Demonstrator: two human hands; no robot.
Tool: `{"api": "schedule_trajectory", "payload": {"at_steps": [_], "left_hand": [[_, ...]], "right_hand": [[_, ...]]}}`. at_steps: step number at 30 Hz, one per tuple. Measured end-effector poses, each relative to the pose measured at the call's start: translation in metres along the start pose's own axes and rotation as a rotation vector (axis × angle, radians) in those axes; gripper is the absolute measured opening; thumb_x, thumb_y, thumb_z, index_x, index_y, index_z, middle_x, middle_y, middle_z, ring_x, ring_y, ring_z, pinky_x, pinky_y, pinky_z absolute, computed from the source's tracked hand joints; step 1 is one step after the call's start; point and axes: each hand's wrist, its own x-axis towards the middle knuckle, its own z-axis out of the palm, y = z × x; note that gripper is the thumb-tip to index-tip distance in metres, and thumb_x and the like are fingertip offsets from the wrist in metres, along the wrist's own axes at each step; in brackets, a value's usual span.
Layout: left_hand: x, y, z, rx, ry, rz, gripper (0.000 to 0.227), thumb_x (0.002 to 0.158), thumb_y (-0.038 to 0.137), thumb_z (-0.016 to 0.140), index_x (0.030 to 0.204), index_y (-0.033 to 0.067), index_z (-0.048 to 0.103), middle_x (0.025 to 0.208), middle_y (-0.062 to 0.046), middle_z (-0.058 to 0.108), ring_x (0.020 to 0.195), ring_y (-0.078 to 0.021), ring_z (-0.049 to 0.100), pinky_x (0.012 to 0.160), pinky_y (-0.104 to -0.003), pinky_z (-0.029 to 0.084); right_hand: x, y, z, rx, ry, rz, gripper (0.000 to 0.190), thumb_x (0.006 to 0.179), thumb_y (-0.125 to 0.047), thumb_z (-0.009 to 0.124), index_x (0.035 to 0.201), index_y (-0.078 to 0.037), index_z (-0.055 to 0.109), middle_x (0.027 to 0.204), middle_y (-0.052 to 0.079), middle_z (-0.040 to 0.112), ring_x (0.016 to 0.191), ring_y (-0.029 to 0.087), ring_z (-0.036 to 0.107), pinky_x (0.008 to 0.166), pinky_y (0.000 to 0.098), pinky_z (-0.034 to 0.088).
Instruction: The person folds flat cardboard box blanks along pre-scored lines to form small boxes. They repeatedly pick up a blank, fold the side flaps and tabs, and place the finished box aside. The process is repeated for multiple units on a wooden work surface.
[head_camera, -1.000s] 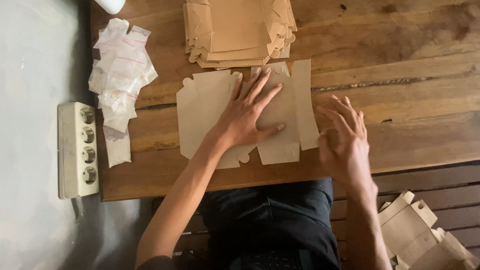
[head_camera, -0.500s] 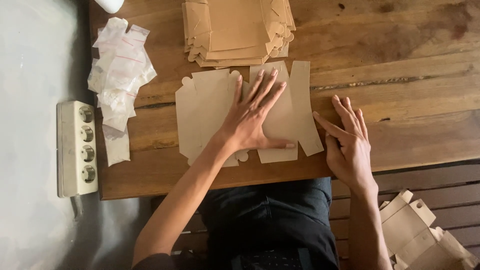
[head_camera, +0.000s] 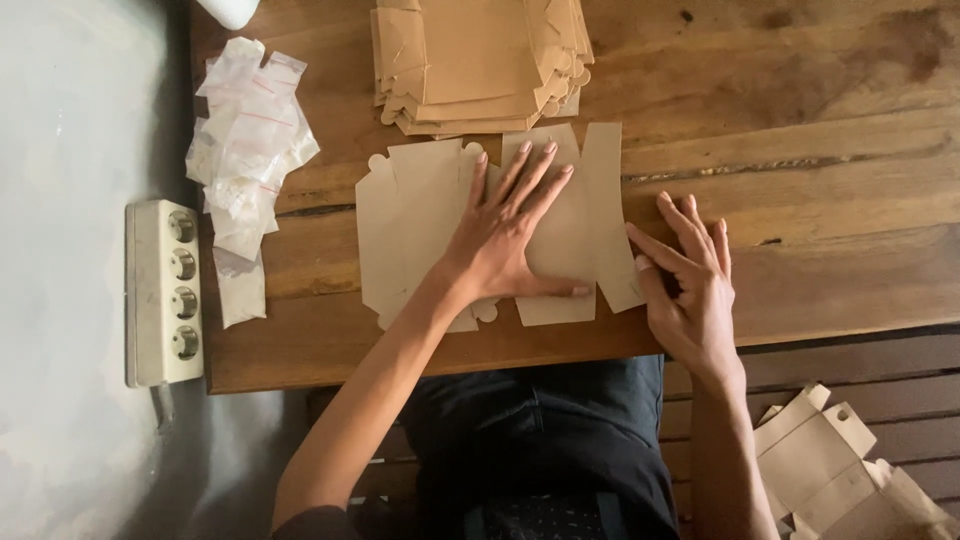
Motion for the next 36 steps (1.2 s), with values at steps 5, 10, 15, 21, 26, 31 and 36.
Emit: {"api": "schedule_trajectory", "payload": {"at_steps": [5, 10, 15, 21, 26, 31, 36], "left_hand": [[0.002, 0.003, -0.001, 0.13, 0.006, -0.021, 0.137, 0.063, 0.095, 0.065, 0.164, 0.015, 0.017, 0.171, -0.01, 0.011, 0.158, -0.0334, 0.008, 0.123, -0.066, 0.01], [0.002, 0.002, -0.003, 0.047, 0.023, -0.033, 0.139, 0.062, 0.091, 0.07, 0.164, 0.0143, 0.016, 0.17, -0.011, 0.015, 0.157, -0.034, 0.011, 0.122, -0.066, 0.008], [-0.002, 0.002, -0.004, -0.017, 0.063, -0.037, 0.148, 0.06, 0.09, 0.075, 0.165, 0.0129, 0.005, 0.17, -0.014, 0.02, 0.158, -0.034, 0.013, 0.122, -0.066, 0.006], [-0.008, -0.002, -0.021, -0.267, 0.071, 0.058, 0.159, 0.05, 0.096, 0.073, 0.165, 0.0161, 0.0, 0.172, -0.02, -0.003, 0.158, -0.0457, 0.007, 0.122, -0.072, 0.006], [-0.005, -0.004, -0.011, -0.127, 0.065, 0.097, 0.143, 0.056, 0.102, 0.064, 0.166, 0.0234, 0.016, 0.171, -0.016, 0.009, 0.157, -0.0413, 0.014, 0.121, -0.072, 0.011], [-0.004, -0.007, 0.001, 0.009, 0.055, 0.067, 0.146, 0.054, 0.101, 0.065, 0.164, 0.0165, 0.02, 0.171, -0.014, 0.01, 0.157, -0.0371, 0.012, 0.121, -0.07, 0.013], [-0.005, -0.008, 0.004, 0.075, 0.068, 0.067, 0.144, 0.055, 0.097, 0.067, 0.163, 0.0133, 0.023, 0.17, -0.015, 0.014, 0.157, -0.0374, 0.013, 0.12, -0.07, 0.014]], "right_hand": [[0.0, -0.003, -0.002, 0.0, -0.022, -0.021, 0.041, 0.098, -0.02, 0.061, 0.139, -0.018, 0.064, 0.158, 0.017, 0.046, 0.154, 0.041, 0.027, 0.122, 0.0626, 0.001], [0.003, -0.013, -0.003, 0.03, -0.059, -0.04, 0.042, 0.099, -0.023, 0.061, 0.141, -0.017, 0.062, 0.156, 0.016, 0.048, 0.152, 0.04, 0.03, 0.12, 0.066, -0.003], [0.007, -0.03, 0.004, 0.115, -0.118, -0.042, 0.044, 0.102, -0.032, 0.057, 0.143, -0.014, 0.061, 0.151, 0.02, 0.051, 0.149, 0.043, 0.032, 0.116, 0.0701, -0.009], [0.004, -0.03, 0.009, 0.034, -0.206, -0.126, 0.046, 0.108, -0.03, 0.043, 0.15, -0.014, 0.053, 0.158, 0.012, 0.046, 0.153, 0.034, 0.026, 0.118, 0.0645, -0.009], [0.002, -0.032, 0.013, -0.158, -0.245, -0.208, 0.05, 0.107, -0.026, 0.046, 0.156, -0.015, 0.045, 0.163, 0.01, 0.039, 0.154, 0.034, 0.02, 0.117, 0.0649, -0.009], [0.0, -0.033, 0.016, -0.222, -0.259, -0.206, 0.054, 0.104, -0.025, 0.049, 0.157, -0.014, 0.043, 0.164, 0.009, 0.037, 0.155, 0.033, 0.019, 0.116, 0.0679, -0.008], [0.0, -0.025, 0.022, -0.258, -0.225, -0.187, 0.058, 0.104, -0.025, 0.05, 0.158, -0.007, 0.039, 0.168, 0.011, 0.027, 0.156, 0.032, 0.016, 0.117, 0.0665, -0.007]]}}
